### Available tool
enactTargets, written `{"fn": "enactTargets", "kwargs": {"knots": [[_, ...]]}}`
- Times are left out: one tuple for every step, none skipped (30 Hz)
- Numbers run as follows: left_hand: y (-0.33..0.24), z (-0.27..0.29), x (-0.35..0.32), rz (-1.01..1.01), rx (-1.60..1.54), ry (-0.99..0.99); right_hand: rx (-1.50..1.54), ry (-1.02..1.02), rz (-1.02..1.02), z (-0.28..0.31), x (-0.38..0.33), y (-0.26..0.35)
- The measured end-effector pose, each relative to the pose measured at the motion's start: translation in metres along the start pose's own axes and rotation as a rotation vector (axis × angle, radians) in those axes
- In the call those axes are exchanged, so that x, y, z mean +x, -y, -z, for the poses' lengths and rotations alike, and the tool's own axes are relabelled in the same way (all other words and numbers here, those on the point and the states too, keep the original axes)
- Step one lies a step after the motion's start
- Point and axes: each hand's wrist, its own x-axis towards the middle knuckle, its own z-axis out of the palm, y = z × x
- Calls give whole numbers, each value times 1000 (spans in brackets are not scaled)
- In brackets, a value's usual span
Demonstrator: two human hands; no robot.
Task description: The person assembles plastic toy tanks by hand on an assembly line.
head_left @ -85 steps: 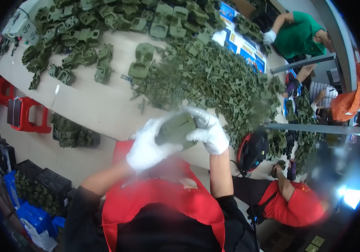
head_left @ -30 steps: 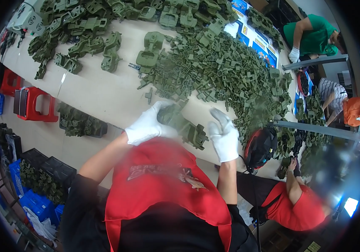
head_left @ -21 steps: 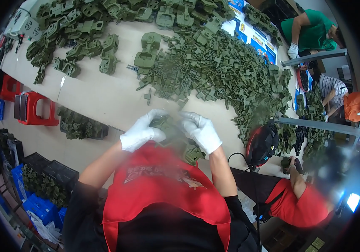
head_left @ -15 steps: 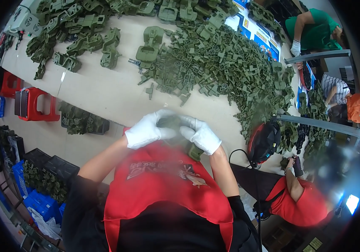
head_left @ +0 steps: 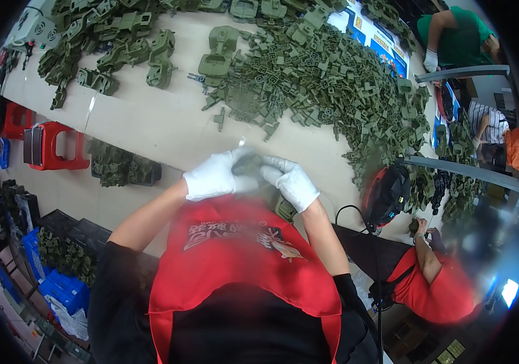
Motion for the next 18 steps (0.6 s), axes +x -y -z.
{"fn": "enactTargets", "kwargs": {"knots": [[-9, 0, -2, 38, 8, 40, 0, -5, 1, 3, -3, 0], [3, -4, 4, 70, 102, 1, -175, 54, 84, 6, -7, 1], [12, -7, 8, 66, 108, -2, -350, 118, 175, 8, -10, 3], [20, -10, 11, 29, 49, -19, -489, 136, 185, 7, -12, 10], [23, -11, 13, -8, -10, -34, -487, 129, 186, 2, -14, 24], [22, -13, 12, -6, -8, -34, -700, 111, 112, -7, -16, 40], [21, -14, 11, -70, 53, -86, -911, 87, 32, -13, -17, 50], [19, -15, 11, -134, 114, -138, -885, 36, 111, -15, -18, 52], [15, -14, 12, -139, 113, -131, -885, 29, 107, -15, -20, 52], [9, -11, 12, -186, 179, -130, -881, -7, 125, -15, -20, 51], [4, -8, 12, -235, 245, -129, -877, -43, 143, -15, -21, 51], [-1, -3, 16, -264, 339, -93, -879, -56, 145, -15, -21, 54], [-5, 0, 23, -278, 343, -88, -838, -106, 145, -15, -20, 59], [-11, 3, 30, -305, 289, -109, -796, -159, 147, -15, -19, 64], [-19, 4, 39, -344, 240, -121, -795, -193, 154, -10, -16, 68], [-20, -2, 48, -332, 1, -293, -364, -174, 204, -2, -10, 66], [-20, -10, 55, -311, -244, -452, 67, -148, 267, 8, -5, 67], [-33, -15, 57, -316, -521, -379, 320, -245, 390, 14, 0, 72]]}}
